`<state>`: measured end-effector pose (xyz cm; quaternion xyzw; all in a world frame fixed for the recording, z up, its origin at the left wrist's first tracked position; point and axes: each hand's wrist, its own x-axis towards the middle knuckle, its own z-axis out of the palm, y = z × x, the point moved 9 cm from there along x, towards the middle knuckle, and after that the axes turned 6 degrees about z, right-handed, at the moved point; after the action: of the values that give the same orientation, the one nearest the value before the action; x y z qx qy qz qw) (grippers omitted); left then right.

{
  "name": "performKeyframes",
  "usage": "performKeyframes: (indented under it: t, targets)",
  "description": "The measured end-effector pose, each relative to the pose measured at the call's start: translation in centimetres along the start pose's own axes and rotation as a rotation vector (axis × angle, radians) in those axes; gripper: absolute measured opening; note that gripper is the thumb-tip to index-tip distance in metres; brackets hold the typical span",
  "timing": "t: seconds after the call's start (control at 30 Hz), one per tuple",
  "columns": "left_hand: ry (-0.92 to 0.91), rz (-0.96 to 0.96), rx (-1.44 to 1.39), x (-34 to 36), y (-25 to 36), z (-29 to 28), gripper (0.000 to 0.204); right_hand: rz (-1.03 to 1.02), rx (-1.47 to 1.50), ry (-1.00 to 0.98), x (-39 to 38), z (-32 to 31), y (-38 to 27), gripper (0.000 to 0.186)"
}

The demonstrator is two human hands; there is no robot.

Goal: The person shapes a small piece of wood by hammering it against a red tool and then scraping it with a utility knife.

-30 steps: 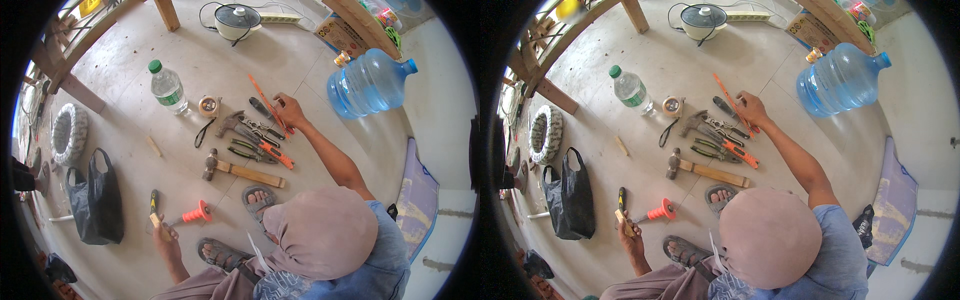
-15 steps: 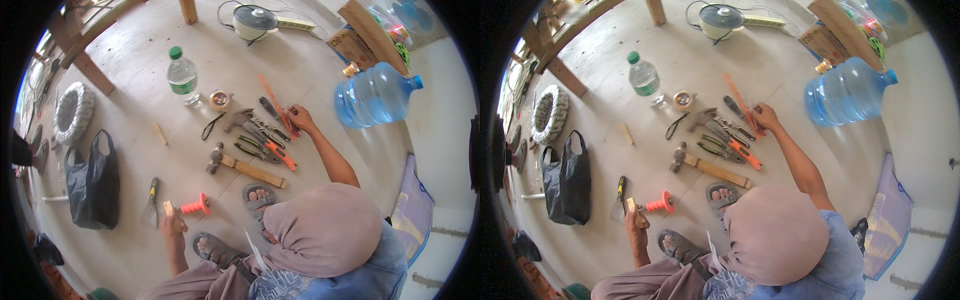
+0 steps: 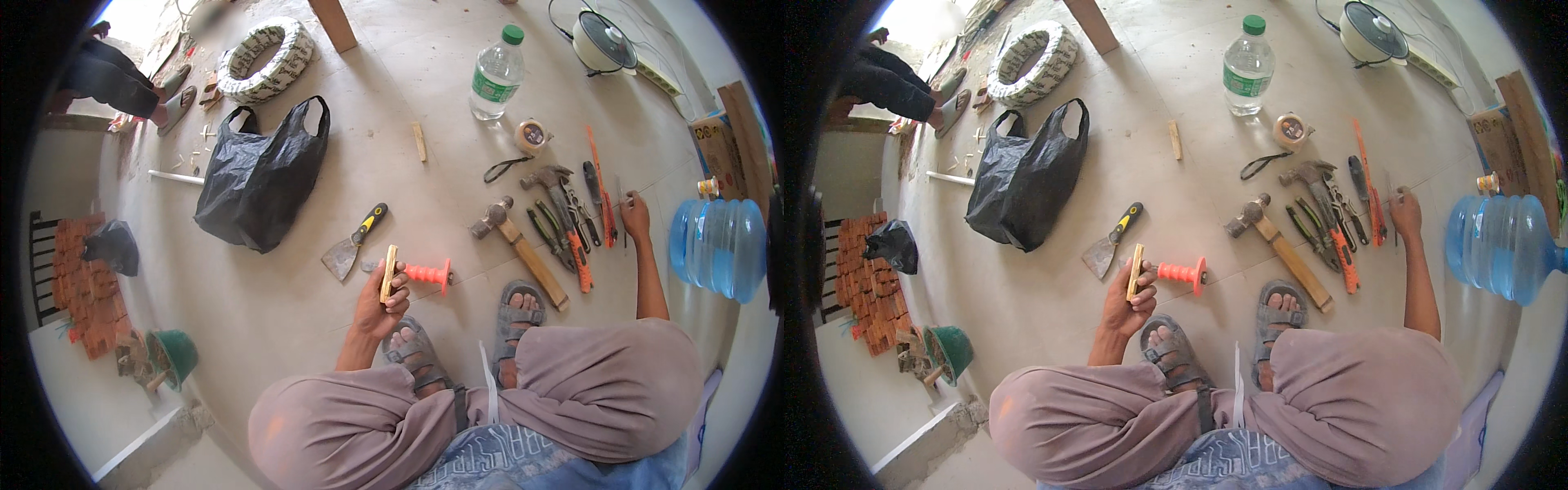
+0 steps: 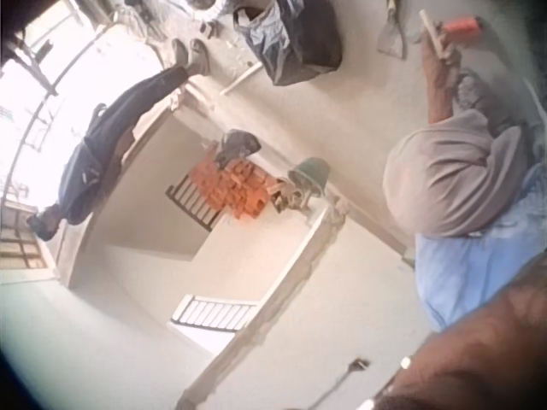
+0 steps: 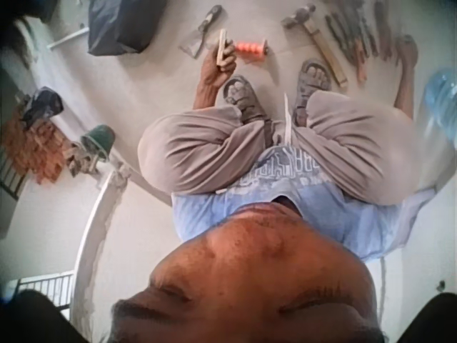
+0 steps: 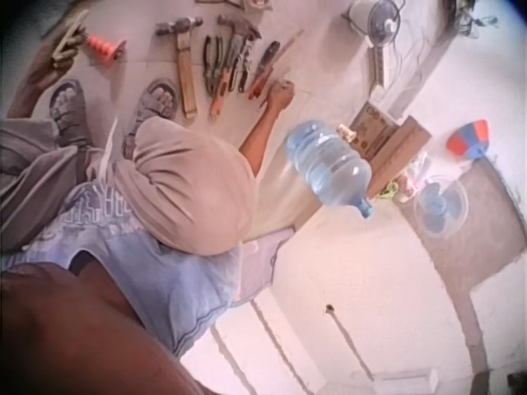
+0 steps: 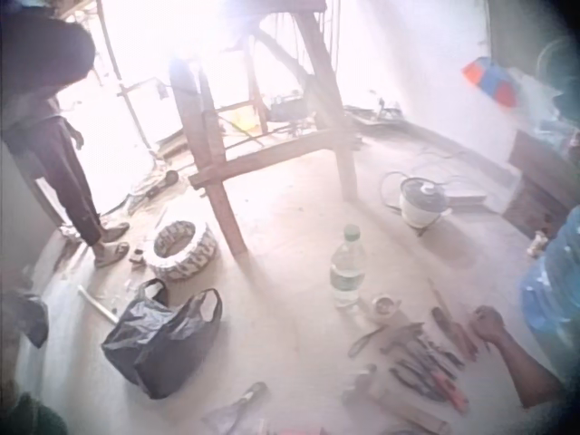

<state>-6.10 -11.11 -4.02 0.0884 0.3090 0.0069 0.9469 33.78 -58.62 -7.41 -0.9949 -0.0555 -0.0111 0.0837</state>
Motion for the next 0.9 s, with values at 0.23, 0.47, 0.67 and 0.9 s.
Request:
performKeyframes:
  t: [0.23, 0.47, 0.67, 0.9]
  targets:
    - [-0.012, 0.054, 0.014, -0.3, 0.5, 0.6, 0.031, -0.031, 0.103, -0.175, -4.4, 0.5, -4.2, 0.030]
    - [0.018, 0.159, 0.358, 0.0, 1.3, -0.1, 0.039, 0.033, 0.138, -0.213, -4.4, 1.7, -1.2, 0.028]
    - [0.215, 0.447, 0.867, -1.2, 3.5, -0.7, 0.044, 0.189, 0.751, -0.174, -5.6, -2.2, -5.7, 0.033]
    - [0.084, 0.417, 0.977, 1.1, 0.0, 0.3, 0.035, 0.153, 1.024, -0.981, -16.0, 0.8, -23.1, 0.034]
